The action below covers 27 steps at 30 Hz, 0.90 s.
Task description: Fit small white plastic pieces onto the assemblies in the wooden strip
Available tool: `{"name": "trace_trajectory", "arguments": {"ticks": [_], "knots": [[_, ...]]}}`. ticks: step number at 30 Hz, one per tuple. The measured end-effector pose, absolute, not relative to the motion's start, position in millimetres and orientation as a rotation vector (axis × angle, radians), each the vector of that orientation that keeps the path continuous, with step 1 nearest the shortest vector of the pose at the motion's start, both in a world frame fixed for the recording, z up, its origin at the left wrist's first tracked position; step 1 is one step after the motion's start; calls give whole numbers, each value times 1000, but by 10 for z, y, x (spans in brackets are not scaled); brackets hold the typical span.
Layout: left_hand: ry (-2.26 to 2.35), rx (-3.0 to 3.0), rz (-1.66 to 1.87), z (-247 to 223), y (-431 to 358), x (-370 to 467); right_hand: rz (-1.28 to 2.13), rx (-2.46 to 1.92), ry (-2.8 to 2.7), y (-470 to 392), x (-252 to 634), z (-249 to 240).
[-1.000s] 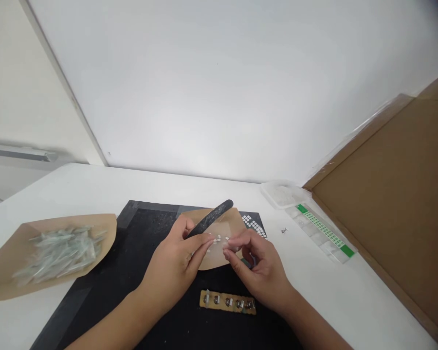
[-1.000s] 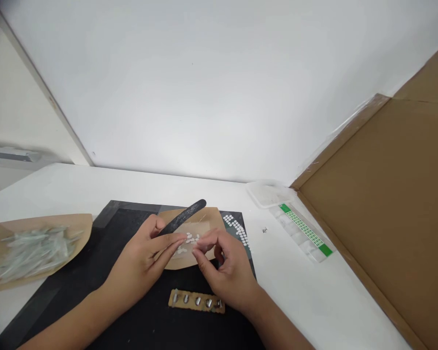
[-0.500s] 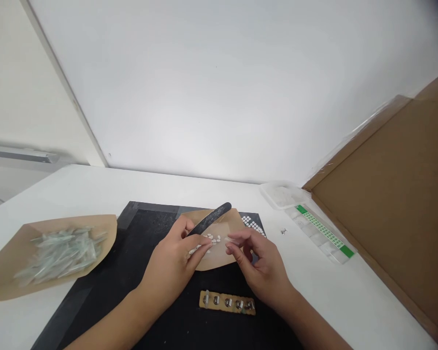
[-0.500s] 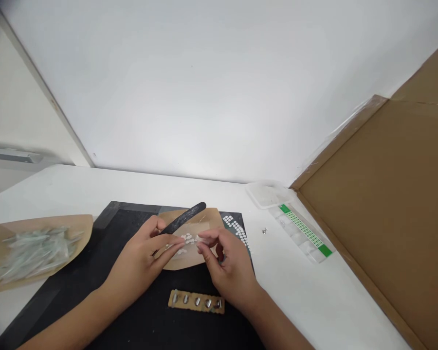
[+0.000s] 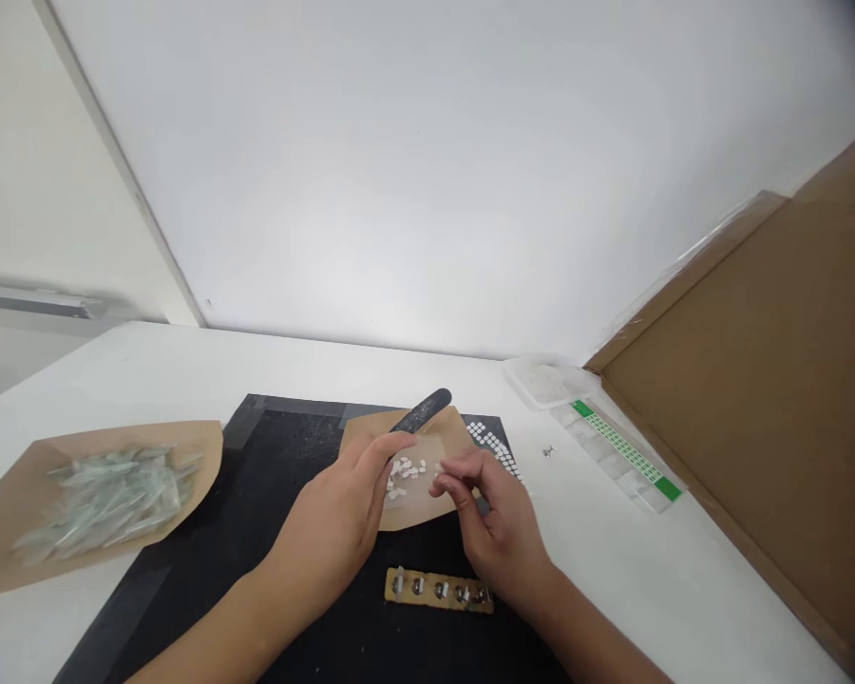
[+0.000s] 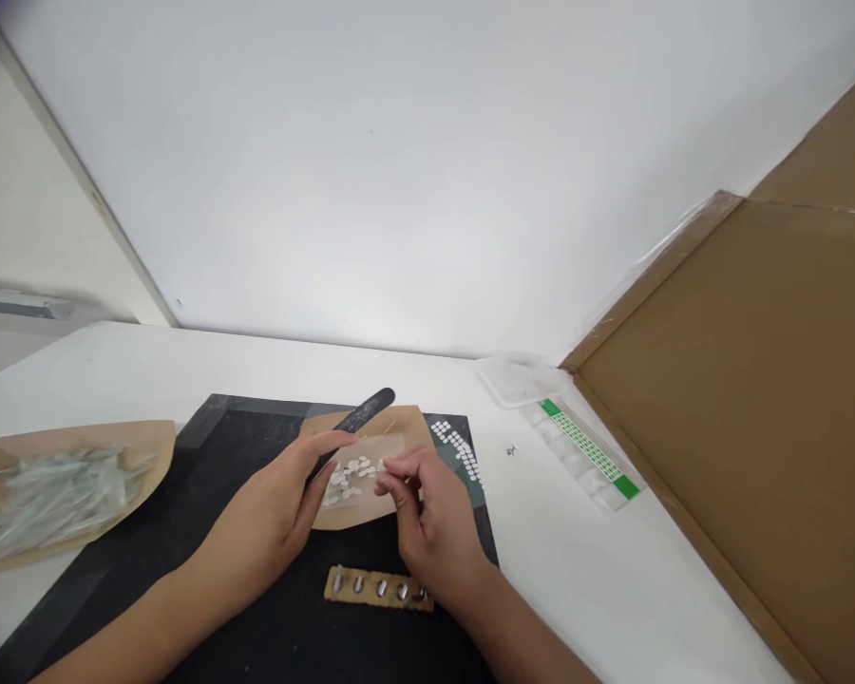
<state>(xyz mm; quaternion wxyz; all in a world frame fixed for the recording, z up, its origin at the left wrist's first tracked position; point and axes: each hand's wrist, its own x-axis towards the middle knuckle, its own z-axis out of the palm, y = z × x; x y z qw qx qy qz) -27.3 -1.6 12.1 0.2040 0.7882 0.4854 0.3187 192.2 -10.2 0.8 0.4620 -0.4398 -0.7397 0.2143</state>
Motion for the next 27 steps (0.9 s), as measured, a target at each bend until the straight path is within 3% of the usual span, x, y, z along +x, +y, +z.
{"name": "trace_trajectory", "arguments": {"ticks": [7, 13, 27], "knots": [[1443, 2250, 843, 219, -71, -260, 462, -1072, -1859, -105, 1922, -27], [1421, 2358, 849, 193, -79, -249, 620, -1101, -1718, -133, 1906, 7], [1207, 2337, 1087, 181, -133, -235, 678, -977, -1679, -166, 1892, 101]]}}
